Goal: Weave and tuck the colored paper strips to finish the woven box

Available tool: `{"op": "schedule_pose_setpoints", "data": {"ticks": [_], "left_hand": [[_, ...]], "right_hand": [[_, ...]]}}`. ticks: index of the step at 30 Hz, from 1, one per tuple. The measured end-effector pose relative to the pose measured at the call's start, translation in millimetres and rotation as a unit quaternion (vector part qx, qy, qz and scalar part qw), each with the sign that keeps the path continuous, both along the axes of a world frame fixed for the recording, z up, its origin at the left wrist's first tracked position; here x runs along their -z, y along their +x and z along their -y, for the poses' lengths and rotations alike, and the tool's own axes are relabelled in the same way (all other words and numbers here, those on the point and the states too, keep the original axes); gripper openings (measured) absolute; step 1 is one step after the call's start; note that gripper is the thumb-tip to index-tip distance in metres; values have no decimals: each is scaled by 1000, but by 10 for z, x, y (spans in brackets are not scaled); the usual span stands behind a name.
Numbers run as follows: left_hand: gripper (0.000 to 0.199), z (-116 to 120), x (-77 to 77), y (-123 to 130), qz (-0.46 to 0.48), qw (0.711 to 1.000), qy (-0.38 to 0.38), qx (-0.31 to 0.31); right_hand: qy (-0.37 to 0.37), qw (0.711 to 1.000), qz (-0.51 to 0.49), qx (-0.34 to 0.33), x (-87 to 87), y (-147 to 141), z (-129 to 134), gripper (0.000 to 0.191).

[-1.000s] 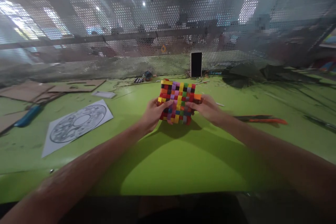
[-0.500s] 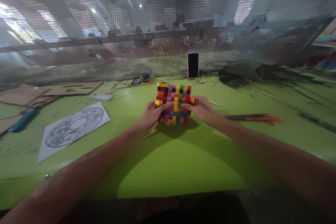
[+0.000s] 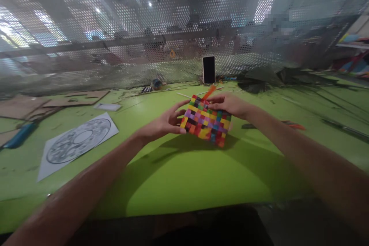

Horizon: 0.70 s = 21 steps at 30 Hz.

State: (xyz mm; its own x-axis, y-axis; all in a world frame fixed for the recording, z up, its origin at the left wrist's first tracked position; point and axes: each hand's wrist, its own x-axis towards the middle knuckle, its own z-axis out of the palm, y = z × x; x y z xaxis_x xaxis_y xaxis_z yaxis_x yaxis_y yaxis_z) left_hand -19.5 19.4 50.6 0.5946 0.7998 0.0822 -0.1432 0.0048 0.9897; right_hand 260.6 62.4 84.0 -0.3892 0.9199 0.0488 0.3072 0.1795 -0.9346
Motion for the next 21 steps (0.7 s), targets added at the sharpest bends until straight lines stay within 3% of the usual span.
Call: {"op": "schedule_pose_setpoints", "data": {"ticks": [4,7,9,14,17,21], "left_hand": [[93,42,-18,26,-45,999,16,14],[94,41,-69,-12,-78,990,-10,117],[78,43,-101,-30,-92,984,-18,152],[42,56,-70,16,-132,986,14,104],[35,49,5,66,-142,985,19,101],[33,29,109,114,-138,988,-39,57]], "right_hand": [[21,998,41,-51,-4,-11,24,26],[40,997,46,-54,-17,18,4,29],[54,996,41,-57,-28,42,-10,29],[80,994,46,-59,-24,49,-21,27],[94,994,48,-42,-6,22,-15,28],[113,993,4,-20,-21,-17,17,35]]}}
